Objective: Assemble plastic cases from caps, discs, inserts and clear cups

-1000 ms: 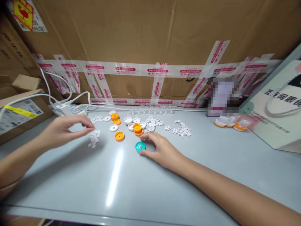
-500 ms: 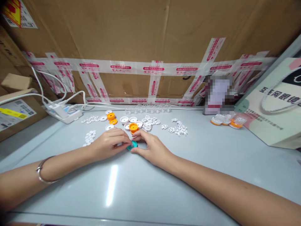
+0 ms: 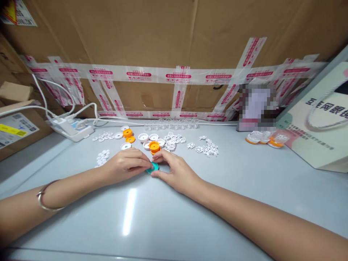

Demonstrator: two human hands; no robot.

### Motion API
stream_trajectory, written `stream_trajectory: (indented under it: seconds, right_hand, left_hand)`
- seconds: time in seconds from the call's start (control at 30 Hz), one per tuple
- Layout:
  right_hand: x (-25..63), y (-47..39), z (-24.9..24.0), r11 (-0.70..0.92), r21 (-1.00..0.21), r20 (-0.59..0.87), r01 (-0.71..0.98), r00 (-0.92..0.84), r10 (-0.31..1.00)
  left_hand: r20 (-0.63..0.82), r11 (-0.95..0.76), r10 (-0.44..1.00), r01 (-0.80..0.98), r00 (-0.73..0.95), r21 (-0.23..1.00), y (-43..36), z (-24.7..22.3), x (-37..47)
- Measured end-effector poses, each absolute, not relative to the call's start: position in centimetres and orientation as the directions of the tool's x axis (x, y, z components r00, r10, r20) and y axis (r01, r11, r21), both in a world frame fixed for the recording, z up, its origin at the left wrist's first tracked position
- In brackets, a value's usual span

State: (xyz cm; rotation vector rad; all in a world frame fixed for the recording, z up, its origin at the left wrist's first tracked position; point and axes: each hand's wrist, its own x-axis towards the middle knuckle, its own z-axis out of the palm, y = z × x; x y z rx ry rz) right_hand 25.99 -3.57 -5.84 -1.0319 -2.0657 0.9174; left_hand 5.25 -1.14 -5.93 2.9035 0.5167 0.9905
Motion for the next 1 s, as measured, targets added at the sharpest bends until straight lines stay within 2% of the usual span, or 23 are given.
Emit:
stream_trajectory:
  seconds: [0.2, 0.27, 0.37, 0.53, 0.77, 1.0]
  right_hand:
    - [26.0, -3.6, -5.9, 0.447, -0.806, 0.244, 0.389, -0.470, 0.848]
    - [26.0, -3.7, -5.9, 0.446, -0.813, 0.248, 0.374, -0.470, 0.847]
    - [26.1, -3.7, -5.8, 0.440, -0.825, 0.247, 0.354, -0.474, 0.845]
    - [26.3, -3.8, -5.7, 0.450, -0.808, 0.263, 0.379, -0.451, 0.853]
    - [26.6, -3.9, -5.9, 0.477, -0.787, 0.300, 0.390, -0.434, 0.849]
    - [26.7, -4.0, -6.1, 0.517, -0.751, 0.341, 0.412, -0.429, 0.837]
  left_hand:
    - [0.591, -0.948, 0.263, 0.317, 0.762, 0.013, -1.3, -6.0, 5.3]
    - [0.601, -0.947, 0.278, 0.320, 0.749, 0.040, -1.4, -5.9, 5.3]
    - [0.619, -0.933, 0.345, 0.327, 0.706, 0.148, -1.6, -5.7, 5.2]
    - [0.561, -0.911, 0.411, 0.317, 0.719, 0.262, -1.9, -5.6, 4.6]
    - [0.521, -0.915, 0.402, 0.347, 0.753, 0.205, -2.1, -6.0, 4.4]
    - [0.492, -0.891, 0.453, 0.356, 0.743, 0.282, -2.2, -5.7, 4.6]
